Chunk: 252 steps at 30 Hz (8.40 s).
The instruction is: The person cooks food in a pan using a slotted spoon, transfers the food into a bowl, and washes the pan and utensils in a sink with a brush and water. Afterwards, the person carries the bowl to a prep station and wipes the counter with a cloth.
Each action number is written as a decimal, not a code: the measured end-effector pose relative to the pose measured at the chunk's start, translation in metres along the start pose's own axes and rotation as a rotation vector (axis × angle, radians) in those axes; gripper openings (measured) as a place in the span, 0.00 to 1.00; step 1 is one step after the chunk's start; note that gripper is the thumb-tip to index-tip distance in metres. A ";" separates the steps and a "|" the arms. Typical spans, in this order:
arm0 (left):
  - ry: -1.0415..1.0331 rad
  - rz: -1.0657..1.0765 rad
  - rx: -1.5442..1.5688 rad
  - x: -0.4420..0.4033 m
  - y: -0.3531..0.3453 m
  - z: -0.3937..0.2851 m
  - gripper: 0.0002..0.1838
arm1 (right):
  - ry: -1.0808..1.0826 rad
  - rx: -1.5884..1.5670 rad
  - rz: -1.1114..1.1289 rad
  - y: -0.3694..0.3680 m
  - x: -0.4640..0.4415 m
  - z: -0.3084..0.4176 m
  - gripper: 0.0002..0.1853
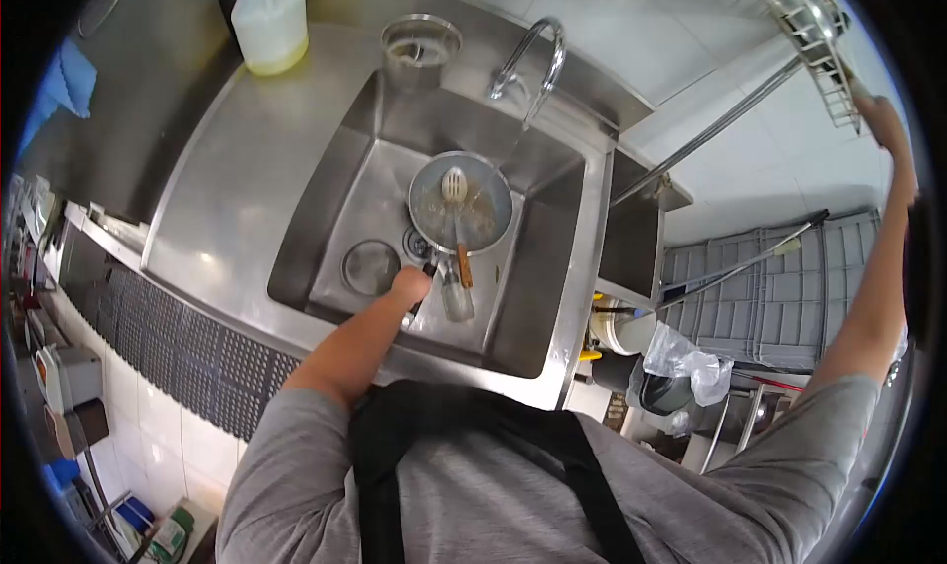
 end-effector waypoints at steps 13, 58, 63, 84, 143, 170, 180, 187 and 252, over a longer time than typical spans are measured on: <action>0.484 0.242 0.575 -0.050 -0.130 -0.038 0.25 | -0.445 -1.159 0.163 -0.126 0.407 0.043 0.30; -0.143 -0.208 -0.763 0.016 0.141 -0.035 0.30 | 0.337 -0.610 1.020 -0.379 0.404 0.486 0.39; -0.066 -0.149 -0.933 0.016 0.119 -0.017 0.34 | 0.254 -0.415 1.175 -0.438 0.428 0.492 0.39; 0.179 0.125 -0.506 0.052 0.157 0.045 0.24 | 0.112 -0.659 1.171 -0.454 0.401 0.514 0.39; 0.431 -0.166 0.371 0.043 0.151 0.120 0.17 | -0.034 -1.220 1.267 -0.419 0.409 0.549 0.39; 0.287 -0.901 -0.563 0.212 0.332 0.016 0.24 | 0.679 -0.133 1.107 -0.387 0.433 0.476 0.34; 0.239 0.304 -0.497 0.023 -0.008 0.018 0.26 | 0.154 -0.581 1.339 -0.388 0.369 0.440 0.36; 0.263 -0.138 -0.528 -0.006 0.089 0.020 0.30 | 0.707 -0.454 1.226 -0.400 0.443 0.533 0.38; 0.368 0.485 0.584 0.055 0.055 -0.003 0.17 | 0.778 0.051 1.278 -0.446 0.413 0.487 0.36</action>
Point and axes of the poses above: each hand's wrist, its own x-axis away from the middle knuckle, its own y-axis out of the back of the hand, z = x × y, the point moved 9 cm from there along -x, towards the middle knuckle
